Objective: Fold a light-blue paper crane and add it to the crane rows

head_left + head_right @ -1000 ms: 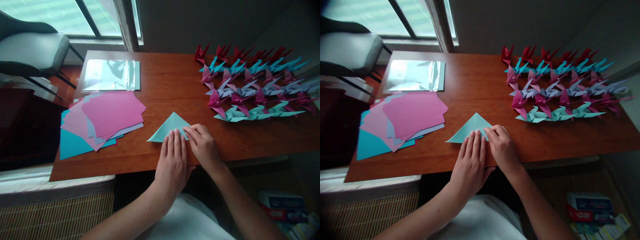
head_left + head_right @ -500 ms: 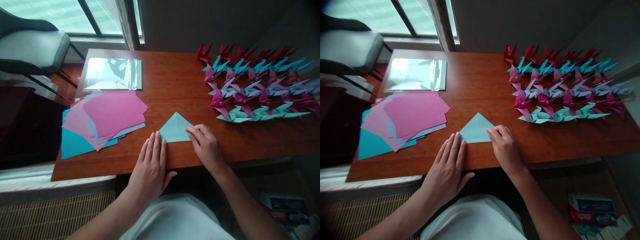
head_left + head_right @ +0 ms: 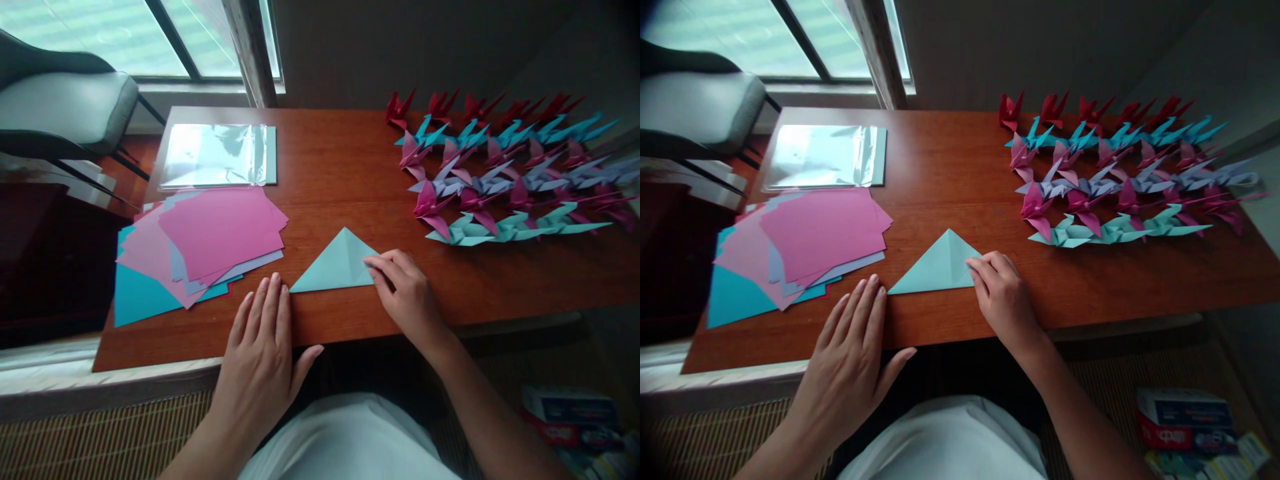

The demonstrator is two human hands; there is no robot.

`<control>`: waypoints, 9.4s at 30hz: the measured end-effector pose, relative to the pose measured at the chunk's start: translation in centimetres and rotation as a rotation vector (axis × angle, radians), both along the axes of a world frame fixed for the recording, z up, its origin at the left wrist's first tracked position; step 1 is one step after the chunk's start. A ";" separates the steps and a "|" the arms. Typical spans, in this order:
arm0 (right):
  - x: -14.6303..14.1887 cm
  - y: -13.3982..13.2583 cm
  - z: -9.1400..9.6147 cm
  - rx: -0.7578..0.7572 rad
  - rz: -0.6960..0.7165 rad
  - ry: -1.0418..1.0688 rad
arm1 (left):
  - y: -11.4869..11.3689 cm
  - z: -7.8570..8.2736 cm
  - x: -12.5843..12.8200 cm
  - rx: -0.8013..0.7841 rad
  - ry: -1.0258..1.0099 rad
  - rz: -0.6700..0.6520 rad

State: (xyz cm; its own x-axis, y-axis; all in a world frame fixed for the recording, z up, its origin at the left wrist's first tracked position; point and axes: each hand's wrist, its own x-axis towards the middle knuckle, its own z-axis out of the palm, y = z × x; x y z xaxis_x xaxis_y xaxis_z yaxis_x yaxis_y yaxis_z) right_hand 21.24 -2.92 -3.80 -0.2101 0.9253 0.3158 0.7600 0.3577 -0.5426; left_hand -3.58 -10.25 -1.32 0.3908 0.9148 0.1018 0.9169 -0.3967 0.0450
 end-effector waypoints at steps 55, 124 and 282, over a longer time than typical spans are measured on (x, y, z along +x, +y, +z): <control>-1.6 -3.1 4.4 0.001 0.386 0.303 | 5.7 2.0 3.9 -1.034 -1.956 0.525; 2.3 -0.7 3.6 -0.092 0.257 0.281 | 7.0 0.6 0.1 0.012 -0.843 0.049; 3.2 0.4 0.5 0.277 0.492 -0.356 | 7.6 0.4 4.9 -0.055 0.122 -0.322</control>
State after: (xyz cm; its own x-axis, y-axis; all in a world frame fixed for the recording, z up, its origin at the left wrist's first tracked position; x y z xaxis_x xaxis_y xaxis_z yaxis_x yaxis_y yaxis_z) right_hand 24.44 -2.52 -3.27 -0.7225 0.5892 0.3617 0.5880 0.7988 -0.1268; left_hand 1.36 -2.69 -0.87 0.6668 0.7451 -0.0097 0.7447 -0.6668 -0.0279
